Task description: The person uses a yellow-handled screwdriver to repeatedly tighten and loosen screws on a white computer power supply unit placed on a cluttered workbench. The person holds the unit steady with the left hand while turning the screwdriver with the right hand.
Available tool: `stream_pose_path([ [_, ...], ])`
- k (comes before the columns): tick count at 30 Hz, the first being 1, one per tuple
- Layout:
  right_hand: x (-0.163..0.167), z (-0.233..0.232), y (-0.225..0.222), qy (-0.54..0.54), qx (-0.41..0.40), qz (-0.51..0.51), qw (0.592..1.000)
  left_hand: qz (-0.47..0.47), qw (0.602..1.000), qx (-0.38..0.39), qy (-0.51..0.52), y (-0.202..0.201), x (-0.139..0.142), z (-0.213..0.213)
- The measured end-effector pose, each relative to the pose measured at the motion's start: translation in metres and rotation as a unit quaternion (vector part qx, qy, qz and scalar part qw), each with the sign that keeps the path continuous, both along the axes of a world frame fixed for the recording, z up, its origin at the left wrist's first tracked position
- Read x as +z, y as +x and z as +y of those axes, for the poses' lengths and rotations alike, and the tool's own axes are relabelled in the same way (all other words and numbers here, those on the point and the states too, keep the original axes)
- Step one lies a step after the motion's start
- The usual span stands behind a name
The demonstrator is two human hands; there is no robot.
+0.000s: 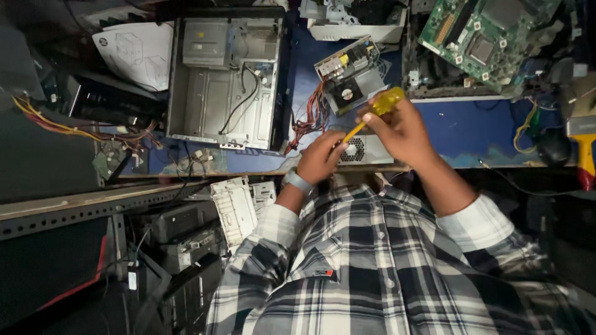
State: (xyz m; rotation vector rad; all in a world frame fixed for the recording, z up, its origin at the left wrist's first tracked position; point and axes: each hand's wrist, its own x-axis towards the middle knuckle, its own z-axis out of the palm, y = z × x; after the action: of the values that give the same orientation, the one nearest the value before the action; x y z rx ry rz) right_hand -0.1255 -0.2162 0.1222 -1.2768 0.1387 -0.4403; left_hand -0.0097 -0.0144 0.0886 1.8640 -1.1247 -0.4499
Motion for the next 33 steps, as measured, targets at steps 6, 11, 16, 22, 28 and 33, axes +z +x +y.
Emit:
stream_pose_path([
  [6, 0.066, 0.013, 0.0, -0.36, -0.06, 0.049, 0.93, -0.056, 0.997, -0.03, -0.047, 0.016, 0.001, -0.014],
  [11, 0.078, 0.017, 0.003, -0.369, -0.037, 0.037, 0.928, -0.046, 0.996, -0.043, -0.057, 0.023, -0.009, -0.019],
  [16, 0.071, 0.013, 0.001, -0.386, -0.038, 0.052, 0.92, -0.06, 0.993, -0.056, -0.083, 0.026, -0.016, -0.025],
  [22, 0.058, 0.012, 0.002, -0.411, -0.052, 0.057, 0.908, -0.022, 0.997, -0.053, -0.047, 0.028, -0.017, -0.026],
  [28, 0.054, 0.01, 0.003, -0.394, -0.035, 0.047, 0.917, -0.02, 0.996, -0.05, -0.065, 0.027, -0.014, -0.024],
  [33, 0.057, 0.011, 0.003, -0.377, -0.024, 0.038, 0.925, -0.013, 0.997, -0.049, -0.063, 0.026, -0.011, -0.023],
])
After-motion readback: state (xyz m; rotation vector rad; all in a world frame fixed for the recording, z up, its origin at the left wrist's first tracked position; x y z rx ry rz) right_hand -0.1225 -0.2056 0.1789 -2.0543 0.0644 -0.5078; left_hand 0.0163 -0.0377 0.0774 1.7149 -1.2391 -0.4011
